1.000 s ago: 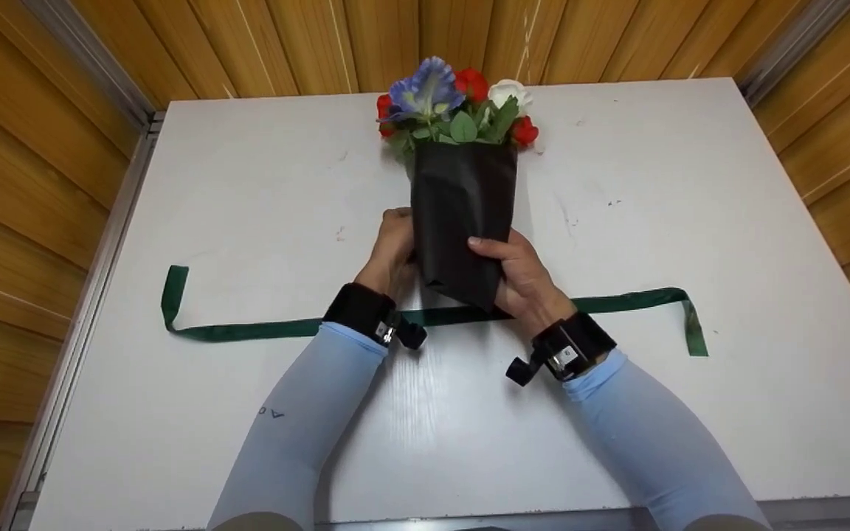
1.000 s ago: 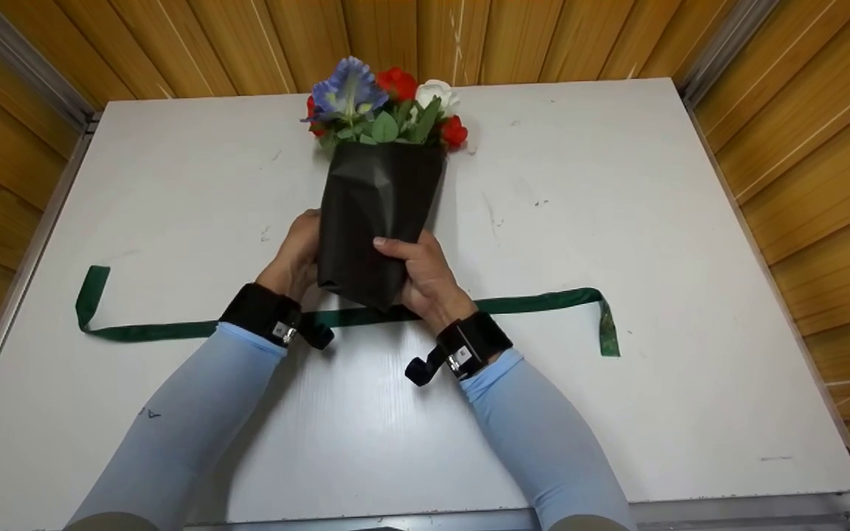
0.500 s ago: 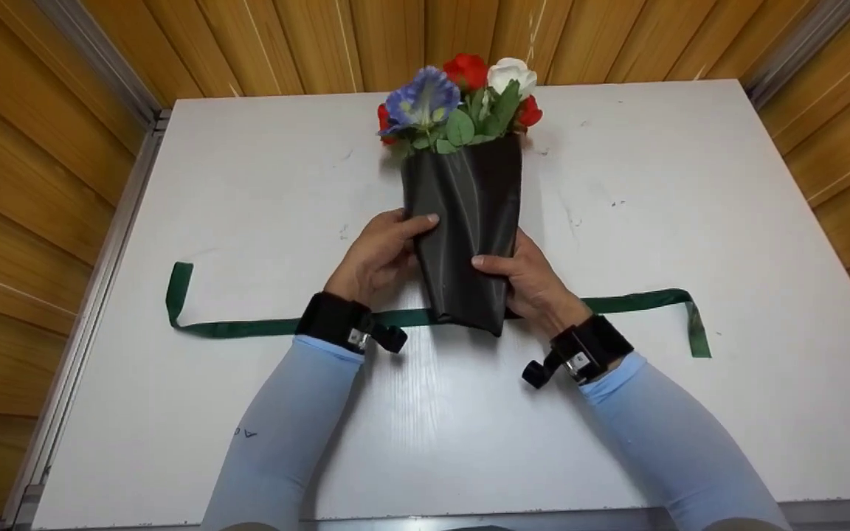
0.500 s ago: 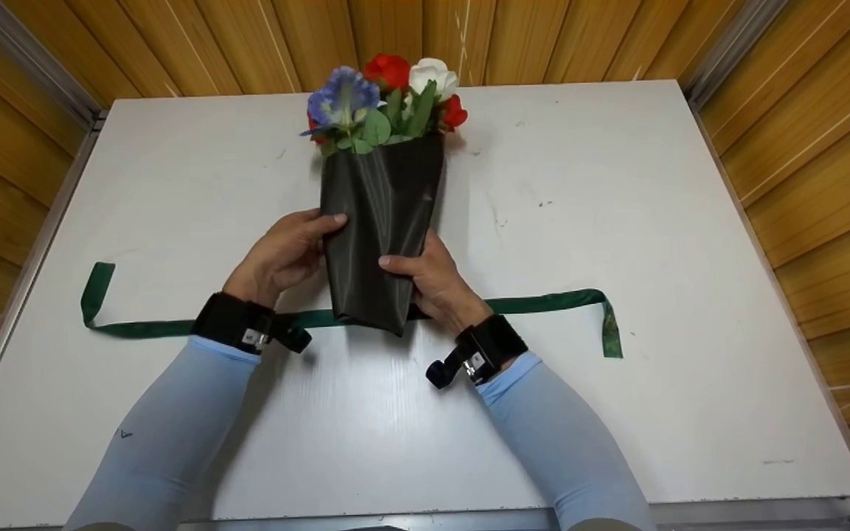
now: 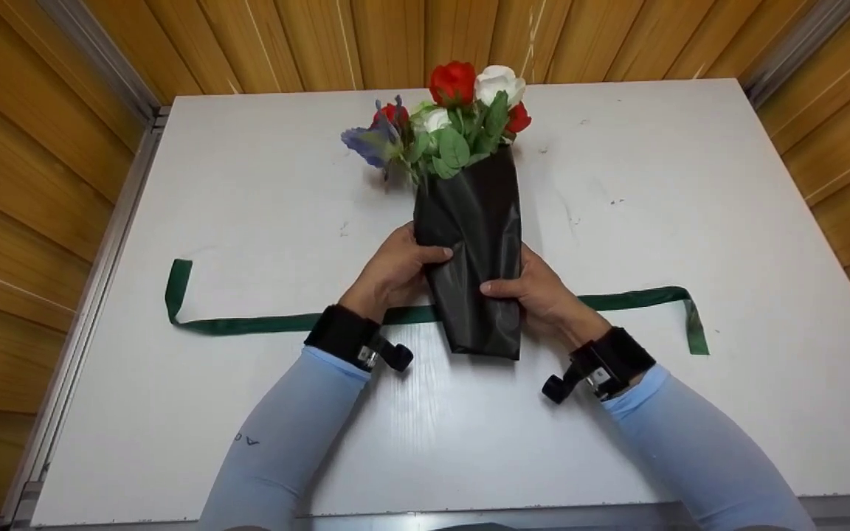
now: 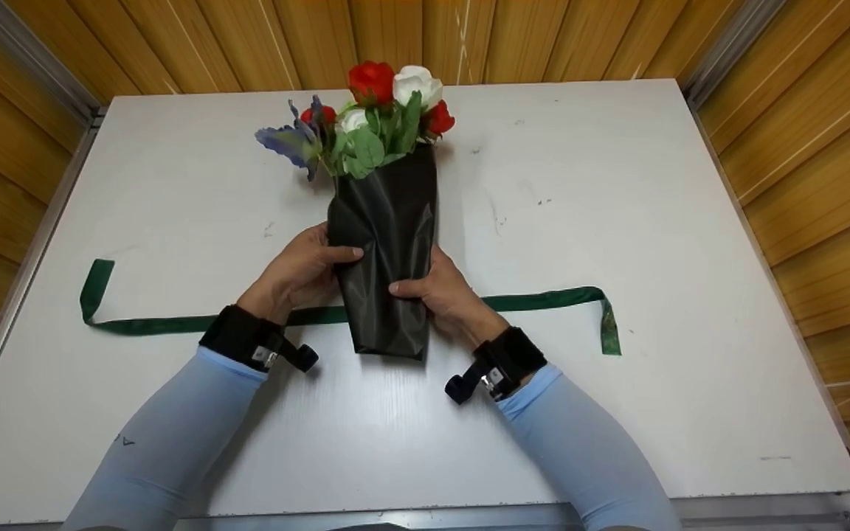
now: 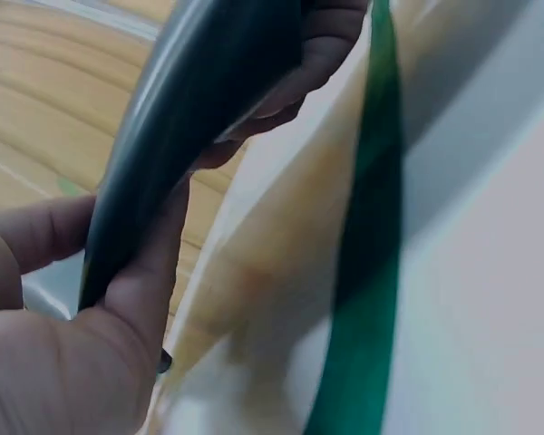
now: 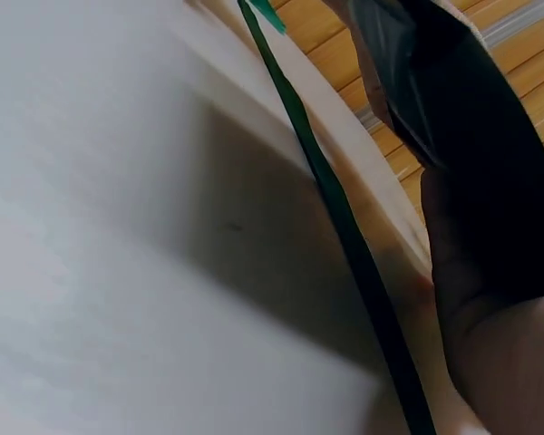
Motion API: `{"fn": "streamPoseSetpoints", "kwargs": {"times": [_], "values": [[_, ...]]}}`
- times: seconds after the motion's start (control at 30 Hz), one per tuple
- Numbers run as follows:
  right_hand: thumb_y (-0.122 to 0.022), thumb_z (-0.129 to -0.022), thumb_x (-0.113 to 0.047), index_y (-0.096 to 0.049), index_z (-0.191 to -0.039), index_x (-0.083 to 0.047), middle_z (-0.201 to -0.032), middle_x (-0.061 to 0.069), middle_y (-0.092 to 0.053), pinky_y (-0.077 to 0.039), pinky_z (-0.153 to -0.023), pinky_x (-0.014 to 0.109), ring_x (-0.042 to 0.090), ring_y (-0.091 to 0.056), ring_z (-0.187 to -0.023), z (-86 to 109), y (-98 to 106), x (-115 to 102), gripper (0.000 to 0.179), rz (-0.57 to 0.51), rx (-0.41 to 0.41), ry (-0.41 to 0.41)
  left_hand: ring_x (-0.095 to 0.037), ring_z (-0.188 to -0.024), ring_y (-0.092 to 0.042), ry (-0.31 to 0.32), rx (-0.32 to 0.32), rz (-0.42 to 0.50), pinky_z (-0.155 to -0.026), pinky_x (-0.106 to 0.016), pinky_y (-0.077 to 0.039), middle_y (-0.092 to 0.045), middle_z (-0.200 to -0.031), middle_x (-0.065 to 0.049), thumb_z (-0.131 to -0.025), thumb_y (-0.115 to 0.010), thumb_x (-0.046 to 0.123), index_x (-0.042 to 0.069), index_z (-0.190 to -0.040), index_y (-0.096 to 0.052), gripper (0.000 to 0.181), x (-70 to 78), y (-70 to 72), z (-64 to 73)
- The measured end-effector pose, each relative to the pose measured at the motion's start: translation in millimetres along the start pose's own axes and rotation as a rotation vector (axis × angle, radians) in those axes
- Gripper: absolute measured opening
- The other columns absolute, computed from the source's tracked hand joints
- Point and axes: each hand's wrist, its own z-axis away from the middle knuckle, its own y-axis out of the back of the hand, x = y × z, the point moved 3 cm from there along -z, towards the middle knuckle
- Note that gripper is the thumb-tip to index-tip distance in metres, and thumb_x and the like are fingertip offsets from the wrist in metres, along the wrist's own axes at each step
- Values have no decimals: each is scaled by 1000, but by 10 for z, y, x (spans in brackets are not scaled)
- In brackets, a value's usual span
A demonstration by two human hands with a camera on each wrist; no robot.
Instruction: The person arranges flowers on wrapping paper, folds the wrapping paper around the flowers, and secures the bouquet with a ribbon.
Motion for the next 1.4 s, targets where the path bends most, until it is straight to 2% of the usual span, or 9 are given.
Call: {"fn": "streamPoseSetpoints", "kwargs": {"times": [0.2,0.33,0.53,0.63,0.87,0.97,1.1,1.2,1.4], "values": [[-76,-90,0,-40,-148,-6,-130,11,-61,-59,-87,32,21,-69,-107,14,68,-74,69,70,-9,-116,-30,-100,-67,47,65,-3,-80,-38,-60,-55,-129,-20,-91,-64,-13,2,-146,-39,62,-49,8,-46],[-73,-96,-10,-38,-147,1,-118,16,-64,-62,-78,34,22,-75,-92,34,188,-187,63,159,65,-158,-33,-102,-67,60,72,13,-82,-41,-60,-53,-127,-21,-91,-63,-14,1,-141,-39,58,-48,10,-52],[-71,-95,-3,-36,-145,5,-104,10,-70,-61,-74,32,18,-74,-84,-2,259,-256,61,234,146,-161,-33,-103,-69,90,59,-3,-85,-42,-60,-56,-126,-21,-92,-62,-13,4,-143,-40,57,-34,-7,-55],[-71,-93,1,-40,-142,6,-103,8,-72,-61,-73,32,16,-73,-84,-36,246,-247,58,257,143,-172,-33,-108,-67,100,90,-114,-90,-42,-59,-55,-128,-21,-93,-65,-10,5,-144,-38,59,-9,-6,-57],[-69,-92,4,-43,-140,6,-105,10,-72,-60,-73,29,14,-73,-84,-48,202,-205,54,292,122,-174,-30,-122,-56,73,192,-623,-104,-38,-47,-53,-138,-17,-88,-79,7,2,-146,-39,70,74,34,-51],[-70,-91,4,-44,-140,7,-104,10,-72,-60,-73,28,14,-72,-84,-16,162,-186,55,293,109,-172,-30,-125,-54,77,171,-642,-107,-39,-45,-51,-140,-17,-87,-79,6,2,-148,-38,73,94,48,-16],[-71,-91,4,-46,-139,6,-103,9,-73,-60,-72,28,14,-72,-83,46,109,-148,55,317,103,-174,-33,-122,-57,100,109,-497,-99,-43,-53,-49,-139,-19,-86,-75,-6,3,-150,-35,75,63,46,59],[-72,-90,2,-48,-139,5,-107,11,-72,-58,-69,27,14,-70,-80,53,110,-133,55,374,108,-174,-34,-123,-57,92,103,-485,-91,-41,-56,-46,-143,-20,-85,-74,-10,6,-156,-28,86,28,26,65],[-77,-89,-9,-48,-139,6,-109,18,-71,-54,-63,26,16,-67,-77,43,149,-162,59,581,125,-154,-36,-131,-54,65,186,-766,-90,-43,-57,-43,-153,-25,-86,-78,1,7,-165,-2,110,9,-34,39]]}}
